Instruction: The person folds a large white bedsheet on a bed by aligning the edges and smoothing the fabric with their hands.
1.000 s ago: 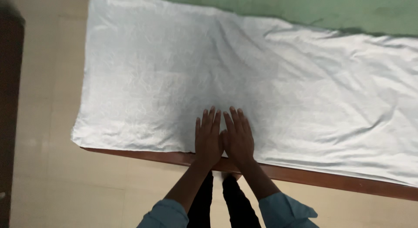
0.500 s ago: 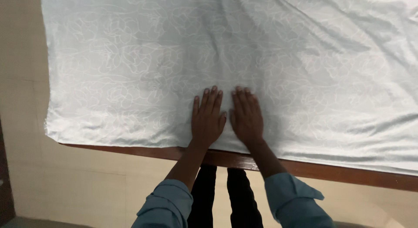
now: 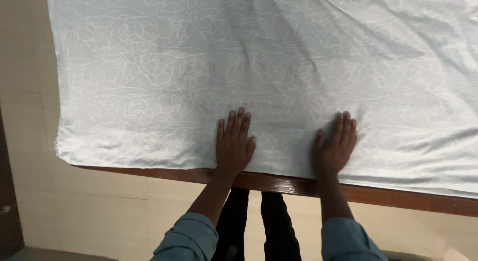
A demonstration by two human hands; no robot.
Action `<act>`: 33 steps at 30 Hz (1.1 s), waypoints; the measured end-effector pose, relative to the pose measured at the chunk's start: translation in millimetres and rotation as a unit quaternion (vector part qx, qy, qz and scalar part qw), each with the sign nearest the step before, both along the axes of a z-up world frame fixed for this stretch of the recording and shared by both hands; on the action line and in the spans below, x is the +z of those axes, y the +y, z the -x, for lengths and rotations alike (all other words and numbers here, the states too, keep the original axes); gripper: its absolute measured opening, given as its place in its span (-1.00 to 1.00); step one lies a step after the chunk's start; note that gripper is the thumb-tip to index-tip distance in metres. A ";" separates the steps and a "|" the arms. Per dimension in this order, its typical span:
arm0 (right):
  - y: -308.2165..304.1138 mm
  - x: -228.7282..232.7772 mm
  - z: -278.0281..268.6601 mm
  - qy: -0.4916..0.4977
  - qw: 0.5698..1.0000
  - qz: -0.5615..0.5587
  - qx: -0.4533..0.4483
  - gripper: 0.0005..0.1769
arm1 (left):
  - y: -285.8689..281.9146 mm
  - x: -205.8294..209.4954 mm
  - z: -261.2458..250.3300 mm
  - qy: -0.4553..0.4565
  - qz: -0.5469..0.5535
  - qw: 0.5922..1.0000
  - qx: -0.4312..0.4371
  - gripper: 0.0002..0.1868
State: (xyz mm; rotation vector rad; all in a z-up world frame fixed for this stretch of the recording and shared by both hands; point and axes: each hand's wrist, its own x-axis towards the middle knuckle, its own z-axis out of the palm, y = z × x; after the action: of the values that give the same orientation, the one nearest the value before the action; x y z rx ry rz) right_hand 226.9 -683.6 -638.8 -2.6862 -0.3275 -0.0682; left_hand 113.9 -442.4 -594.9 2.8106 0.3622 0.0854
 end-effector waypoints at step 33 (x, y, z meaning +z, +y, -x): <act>92.6 25.9 13.8 -0.012 0.978 -0.097 0.183 -0.35 | -5.0 33.8 -10.2 -0.065 0.116 0.991 0.007 -0.36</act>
State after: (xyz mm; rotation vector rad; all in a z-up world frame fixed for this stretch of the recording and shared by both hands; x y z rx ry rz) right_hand 213.0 -591.0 -612.9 -2.3924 -0.7752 -0.0211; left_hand 124.1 -447.4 -561.2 2.5570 0.3388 0.2140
